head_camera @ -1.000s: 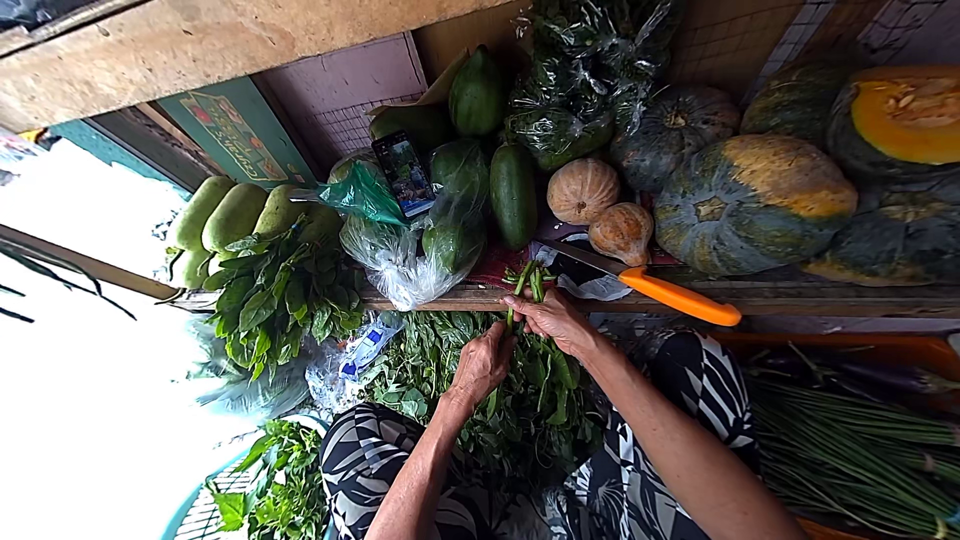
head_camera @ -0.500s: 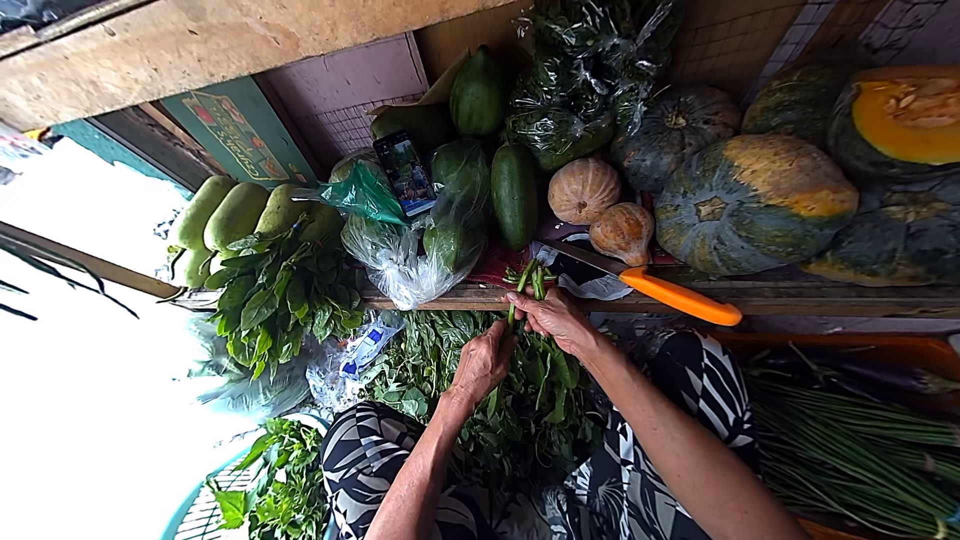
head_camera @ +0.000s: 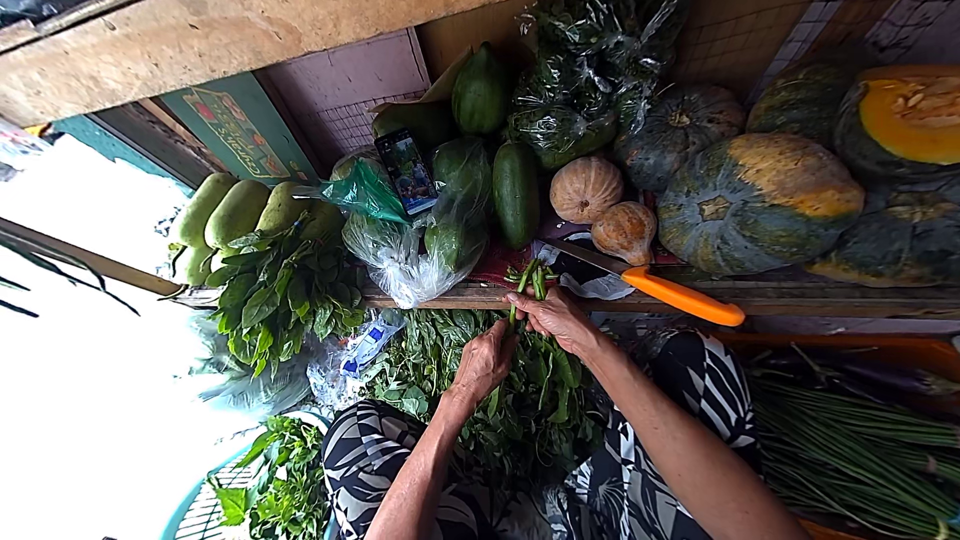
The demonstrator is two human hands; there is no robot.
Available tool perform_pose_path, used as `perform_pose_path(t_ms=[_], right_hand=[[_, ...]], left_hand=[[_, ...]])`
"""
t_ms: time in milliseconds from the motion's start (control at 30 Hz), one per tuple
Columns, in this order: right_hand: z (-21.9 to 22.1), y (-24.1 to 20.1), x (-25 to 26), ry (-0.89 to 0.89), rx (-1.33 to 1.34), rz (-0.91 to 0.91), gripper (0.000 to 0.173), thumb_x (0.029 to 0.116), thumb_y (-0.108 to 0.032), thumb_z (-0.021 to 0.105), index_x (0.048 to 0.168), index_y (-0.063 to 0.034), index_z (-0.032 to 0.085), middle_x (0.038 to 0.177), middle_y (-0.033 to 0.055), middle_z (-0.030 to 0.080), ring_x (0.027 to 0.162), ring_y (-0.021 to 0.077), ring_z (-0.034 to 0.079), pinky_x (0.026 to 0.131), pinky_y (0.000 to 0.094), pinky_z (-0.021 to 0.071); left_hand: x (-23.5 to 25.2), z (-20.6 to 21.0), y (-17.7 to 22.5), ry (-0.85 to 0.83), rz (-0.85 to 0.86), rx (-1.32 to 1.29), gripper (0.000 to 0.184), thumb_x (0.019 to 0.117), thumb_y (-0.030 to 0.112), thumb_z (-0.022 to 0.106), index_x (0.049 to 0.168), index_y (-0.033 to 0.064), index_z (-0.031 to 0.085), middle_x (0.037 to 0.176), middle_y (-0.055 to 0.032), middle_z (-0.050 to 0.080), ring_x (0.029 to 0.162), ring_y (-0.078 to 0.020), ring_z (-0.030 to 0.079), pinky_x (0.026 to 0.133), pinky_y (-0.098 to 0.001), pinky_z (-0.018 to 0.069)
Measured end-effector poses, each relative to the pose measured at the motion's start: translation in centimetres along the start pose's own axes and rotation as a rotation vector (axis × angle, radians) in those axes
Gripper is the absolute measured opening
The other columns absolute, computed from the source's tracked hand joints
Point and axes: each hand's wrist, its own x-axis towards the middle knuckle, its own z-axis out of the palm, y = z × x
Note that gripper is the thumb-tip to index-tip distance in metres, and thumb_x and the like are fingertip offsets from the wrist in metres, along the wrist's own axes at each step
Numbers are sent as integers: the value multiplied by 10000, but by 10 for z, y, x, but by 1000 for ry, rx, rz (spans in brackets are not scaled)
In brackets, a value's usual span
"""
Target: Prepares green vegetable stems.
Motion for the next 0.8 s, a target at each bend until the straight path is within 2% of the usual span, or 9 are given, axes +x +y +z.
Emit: perform_pose_path(t_ms=[800], right_hand=[[0,0,-1,0,-15,-7,190,1052,-206,599,1082,-41,689,705,-55,604,465,-10,432,456,143,364]], left_hand=[[0,1,-2,22,32,14,367,1047,244,518,1225,-50,645,966,-201,715,871,-333,711,811,-497,556]])
